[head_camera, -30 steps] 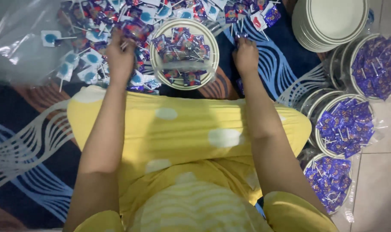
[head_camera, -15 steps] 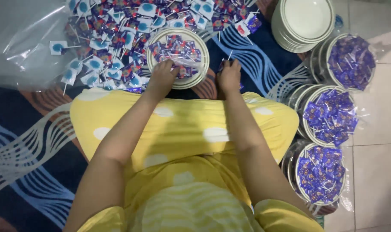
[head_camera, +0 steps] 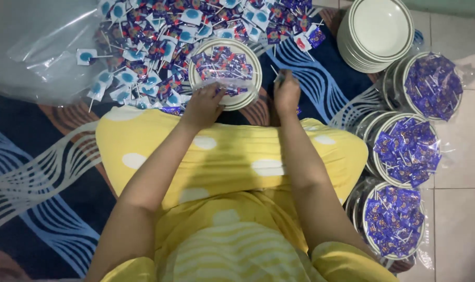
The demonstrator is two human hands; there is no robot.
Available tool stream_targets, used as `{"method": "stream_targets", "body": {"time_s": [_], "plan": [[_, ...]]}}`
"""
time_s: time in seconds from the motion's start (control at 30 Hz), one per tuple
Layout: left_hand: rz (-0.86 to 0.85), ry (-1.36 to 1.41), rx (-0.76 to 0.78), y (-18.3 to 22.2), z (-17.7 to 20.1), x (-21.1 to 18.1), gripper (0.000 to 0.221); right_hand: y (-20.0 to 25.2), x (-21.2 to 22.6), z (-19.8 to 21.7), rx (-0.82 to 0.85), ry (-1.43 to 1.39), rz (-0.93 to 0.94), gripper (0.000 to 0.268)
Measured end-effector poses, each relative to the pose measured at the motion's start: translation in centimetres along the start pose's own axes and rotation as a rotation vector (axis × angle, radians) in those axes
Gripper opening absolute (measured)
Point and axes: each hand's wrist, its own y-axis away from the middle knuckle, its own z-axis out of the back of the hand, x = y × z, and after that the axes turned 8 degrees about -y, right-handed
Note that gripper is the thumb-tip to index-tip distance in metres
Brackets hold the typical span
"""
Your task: Packing small packets into a plastic bag inside a bowl
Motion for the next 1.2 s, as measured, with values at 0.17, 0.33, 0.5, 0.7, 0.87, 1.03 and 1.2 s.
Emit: {"method": "stream_targets", "body": {"time_s": [0.17,0.33,0.5,0.7,0.87,1.03,1.2], "plan": [[0.492,0.268,0.357,-0.5,2.4,1.9,0.035,1.1,6.7,6.4,-0.201,-0.397,0.004,0.019],[0.741,0.338,-0.004,1.0,4.3,7.9,0.019,3.7,14.6,4.9,0.512,-0.195,-0.147,0.017],[0.928,0.376,-0.129,3.3,-0.6,15.4,0.018,5.8,9.9,-1.0,0.198,-0.091,0.76,0.005],[0.765,0.31,-0.289,2.4,-1.1,16.5,0.012,6.8,11.2,0.7,0.296,-0.076,0.636,0.025],[0.571,0.198,-0.158,-0.2,0.8,14.6,0.014,5.2,12.9,3.7,0.457,-0.333,0.53,0.029],[0.546,-0.159,-0.044,-2.4,0.3,13.3,0.045,1.4,11.9,5.8,0.187,-0.543,0.219,0.017],[0.705,-0.16,0.117,-3.9,-0.7,14.0,0.05,-4.1,4.1,2.0,0.115,-0.45,0.133,0.018]]}}
